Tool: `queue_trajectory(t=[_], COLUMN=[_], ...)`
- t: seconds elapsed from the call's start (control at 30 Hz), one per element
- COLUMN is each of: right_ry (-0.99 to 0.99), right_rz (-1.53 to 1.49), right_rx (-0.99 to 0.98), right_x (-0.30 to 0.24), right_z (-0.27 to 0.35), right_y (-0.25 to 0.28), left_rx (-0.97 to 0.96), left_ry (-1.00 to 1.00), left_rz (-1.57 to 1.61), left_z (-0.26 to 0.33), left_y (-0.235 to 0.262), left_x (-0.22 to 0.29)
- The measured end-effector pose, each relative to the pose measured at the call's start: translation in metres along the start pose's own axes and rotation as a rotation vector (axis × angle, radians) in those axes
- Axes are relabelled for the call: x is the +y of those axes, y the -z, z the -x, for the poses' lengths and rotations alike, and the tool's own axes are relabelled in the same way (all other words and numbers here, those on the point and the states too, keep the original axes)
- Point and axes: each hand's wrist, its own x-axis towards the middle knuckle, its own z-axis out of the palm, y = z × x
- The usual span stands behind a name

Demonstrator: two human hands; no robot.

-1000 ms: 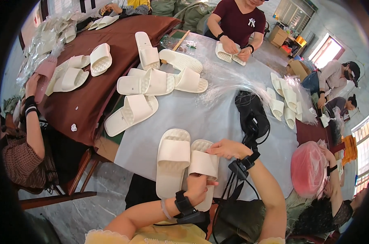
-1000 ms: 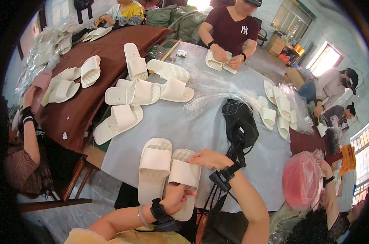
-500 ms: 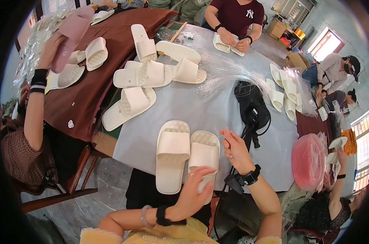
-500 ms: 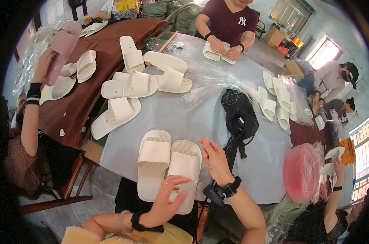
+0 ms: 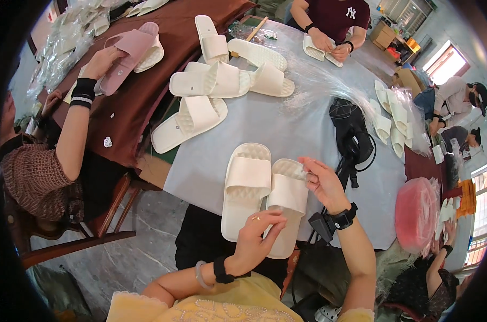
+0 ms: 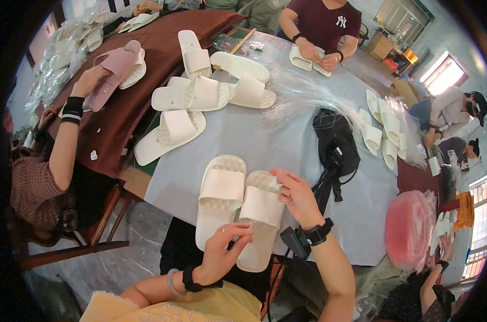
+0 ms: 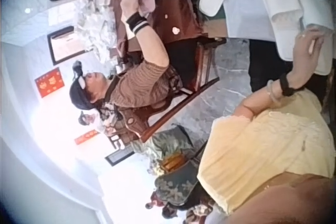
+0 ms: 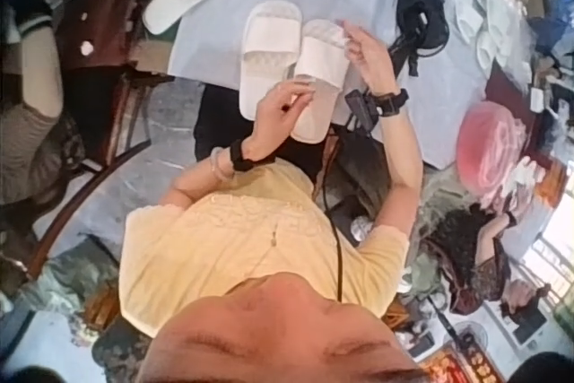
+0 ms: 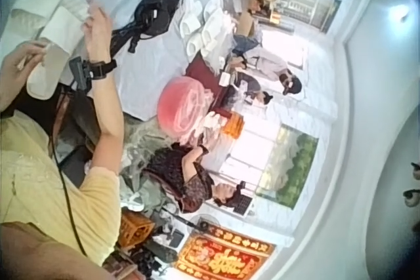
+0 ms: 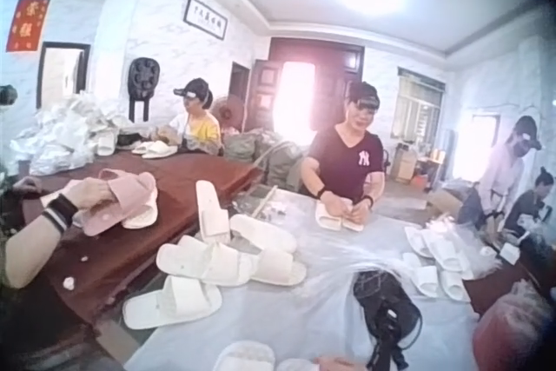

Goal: The recorder and several other people are sitting at a table in an industrial workshop environment, manually assembling white plastic or foam slippers by attaching the upper straps to the soles using thin plastic fasteners or threads.

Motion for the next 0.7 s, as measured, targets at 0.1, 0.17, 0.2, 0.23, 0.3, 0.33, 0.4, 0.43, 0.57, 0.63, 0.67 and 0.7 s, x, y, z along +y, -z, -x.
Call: queue_trajectory(t=[0.1,0.17,0.2,0.23,0.3,0.33,0.4,0.43,0.57,0.63,0.67,0.7], right_ry=[-0.131,-0.104,-0.106,-0.016,0.076,0.12,0.162,0.148,0.108,0.086,0.134,0.185], right_rz=[-0.075,-0.107,-0.108,-0.031,0.051,0.049,0.042,0.001,0.012,0.089,0.26,0.429], right_rx=[-0.056,-0.06,-0.058,-0.011,0.038,0.065,0.094,0.106,0.067,0.07,0.047,0.023], right_x=[0.0,0.003,0.005,0.008,0.008,0.007,0.007,0.005,0.0,-0.003,-0.003,-0.004], right_z=[-0.004,-0.01,-0.01,-0.008,-0.007,-0.006,-0.006,-0.008,-0.013,-0.008,-0.005,-0.002], right_y=[-0.002,0.006,0.005,0.004,0.004,0.005,0.006,0.012,0.014,0.002,-0.002,-0.004], left_rx=[-0.108,-0.124,-0.138,-0.14,-0.058,-0.027,0.025,0.079,0.041,-0.011,-0.065,-0.119], left_ry=[0.164,0.184,0.203,0.205,0.235,0.241,0.321,0.399,0.876,0.914,0.915,0.914], left_rz=[0.228,0.317,0.408,0.409,0.66,0.668,0.674,0.679,0.754,0.652,0.706,0.76], left_z=[0.012,0.015,0.017,0.019,0.024,0.026,0.033,0.038,0.049,0.036,0.031,0.023], left_y=[0.012,0.019,0.023,0.028,0.037,0.042,0.053,0.056,0.063,0.061,0.059,0.057], left_x=[-0.004,-0.002,0.0,0.001,0.002,0.001,-0.005,-0.008,-0.013,-0.012,-0.014,-0.014])
